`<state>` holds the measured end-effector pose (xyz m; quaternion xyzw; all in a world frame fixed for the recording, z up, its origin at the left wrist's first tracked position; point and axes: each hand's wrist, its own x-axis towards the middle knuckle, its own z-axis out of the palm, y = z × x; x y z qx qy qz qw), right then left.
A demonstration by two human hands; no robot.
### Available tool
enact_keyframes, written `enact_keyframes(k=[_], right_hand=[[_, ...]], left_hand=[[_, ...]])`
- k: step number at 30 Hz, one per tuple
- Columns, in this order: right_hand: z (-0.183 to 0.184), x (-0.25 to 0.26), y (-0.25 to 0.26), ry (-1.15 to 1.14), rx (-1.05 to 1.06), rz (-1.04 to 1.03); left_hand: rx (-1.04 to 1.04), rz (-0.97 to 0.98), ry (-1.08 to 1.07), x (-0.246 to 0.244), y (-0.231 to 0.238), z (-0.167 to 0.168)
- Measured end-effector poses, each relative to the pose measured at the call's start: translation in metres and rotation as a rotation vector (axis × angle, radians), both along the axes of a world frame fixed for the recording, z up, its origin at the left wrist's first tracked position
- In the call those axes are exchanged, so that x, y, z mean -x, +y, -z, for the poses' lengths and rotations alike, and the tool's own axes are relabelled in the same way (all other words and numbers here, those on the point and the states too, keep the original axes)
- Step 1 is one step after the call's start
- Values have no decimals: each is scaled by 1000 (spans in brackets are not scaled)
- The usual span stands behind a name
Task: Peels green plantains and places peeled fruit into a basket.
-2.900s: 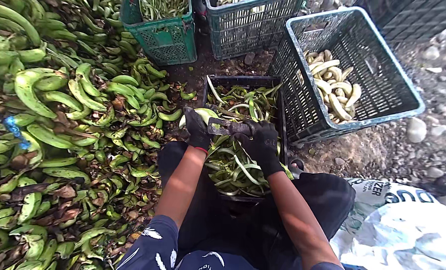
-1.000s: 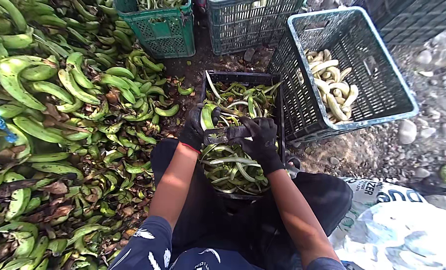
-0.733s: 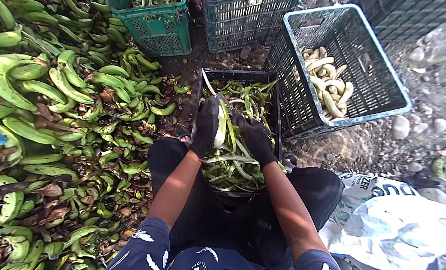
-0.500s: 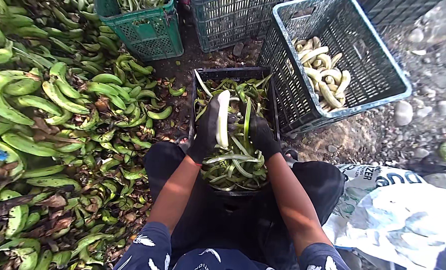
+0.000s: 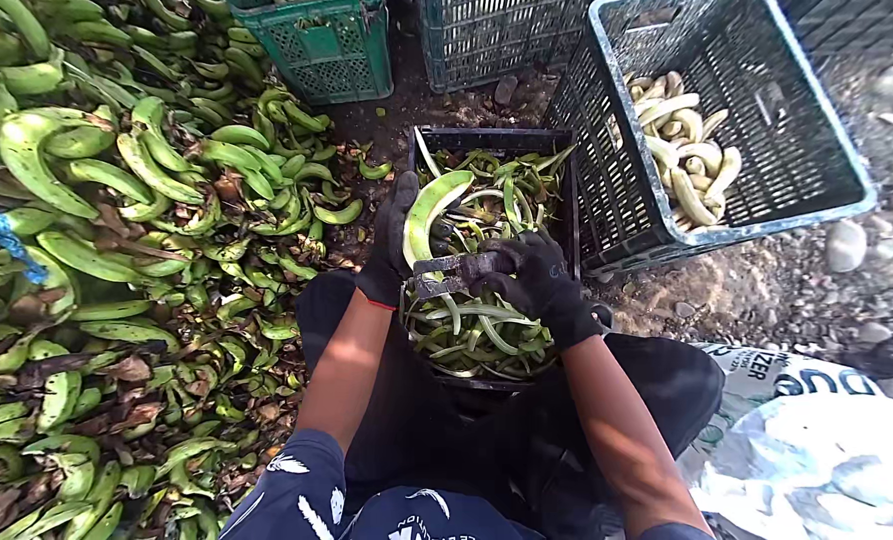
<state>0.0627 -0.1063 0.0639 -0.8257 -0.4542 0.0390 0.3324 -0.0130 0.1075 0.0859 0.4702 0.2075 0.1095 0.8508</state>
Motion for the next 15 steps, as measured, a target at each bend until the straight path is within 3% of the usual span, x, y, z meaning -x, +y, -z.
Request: enact_keyframes(k=[3,6,10,15], right_hand=[[1,4,11,162,48,118],[6,8,29,347,73,383],[18,0,30,425,140,523],[24,-14,25,621,110,670]], left_hand=[[-237,-95,-29,1,-12,3],[-399,-203,-80,-1,-27,11],[-324,-177,79,-2,-45,16],[-167,-110,60,-4,-50,18]])
